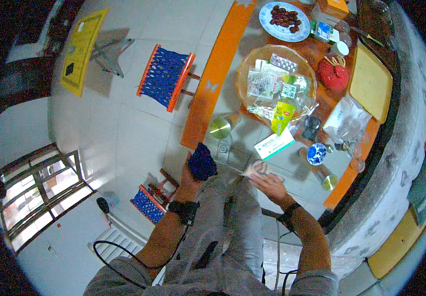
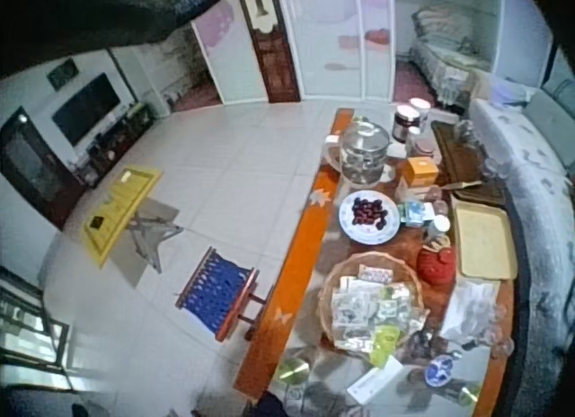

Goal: The person wipes a glass-topped table with a cloth, moving items like a kettle, jars, and a plate of dates aside to clean underneath. They then walk to the kitchen and rinse the cloth under running water.

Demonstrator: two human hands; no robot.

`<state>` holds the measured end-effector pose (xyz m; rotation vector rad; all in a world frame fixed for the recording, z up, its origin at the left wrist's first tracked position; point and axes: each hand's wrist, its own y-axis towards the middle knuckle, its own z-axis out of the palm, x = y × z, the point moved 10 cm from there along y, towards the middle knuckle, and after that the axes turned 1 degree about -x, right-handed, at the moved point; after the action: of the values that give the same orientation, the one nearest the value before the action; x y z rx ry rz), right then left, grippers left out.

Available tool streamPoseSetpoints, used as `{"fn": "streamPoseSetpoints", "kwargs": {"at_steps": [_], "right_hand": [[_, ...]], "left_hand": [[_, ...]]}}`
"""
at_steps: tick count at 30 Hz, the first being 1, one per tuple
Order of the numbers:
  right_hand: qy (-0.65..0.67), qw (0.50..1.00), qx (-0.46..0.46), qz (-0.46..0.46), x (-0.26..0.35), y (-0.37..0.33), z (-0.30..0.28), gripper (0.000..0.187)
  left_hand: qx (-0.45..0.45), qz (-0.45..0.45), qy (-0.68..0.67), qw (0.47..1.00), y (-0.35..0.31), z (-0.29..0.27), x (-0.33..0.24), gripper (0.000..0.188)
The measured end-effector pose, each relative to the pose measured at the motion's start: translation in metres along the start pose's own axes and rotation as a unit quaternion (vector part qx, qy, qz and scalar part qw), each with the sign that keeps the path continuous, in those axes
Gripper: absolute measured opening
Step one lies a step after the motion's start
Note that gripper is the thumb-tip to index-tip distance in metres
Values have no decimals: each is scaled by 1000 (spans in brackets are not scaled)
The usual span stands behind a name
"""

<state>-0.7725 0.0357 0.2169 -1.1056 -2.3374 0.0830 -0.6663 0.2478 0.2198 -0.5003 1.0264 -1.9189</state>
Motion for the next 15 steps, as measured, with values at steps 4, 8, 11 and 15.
{"fn": "streamPoseSetpoints", "kwargs": {"at_steps": [4, 8, 11, 15], "right_hand": [[7, 990, -99, -103, 35, 102, -35, 52], [-17, 988, -85, -129, 63, 218, -55, 56], [53, 983, -155, -86, 65, 284, -97, 59], [57, 965, -255, -20, -2, 321, -171, 59]], "left_hand": [[-39, 7, -1, 999, -6, -20, -14, 46], [1, 31, -34, 999, -7, -18, -47, 46], [18, 49, -46, 998, -8, -15, -79, 46], [-61, 89, -50, 993, -14, -28, -123, 47]]}}
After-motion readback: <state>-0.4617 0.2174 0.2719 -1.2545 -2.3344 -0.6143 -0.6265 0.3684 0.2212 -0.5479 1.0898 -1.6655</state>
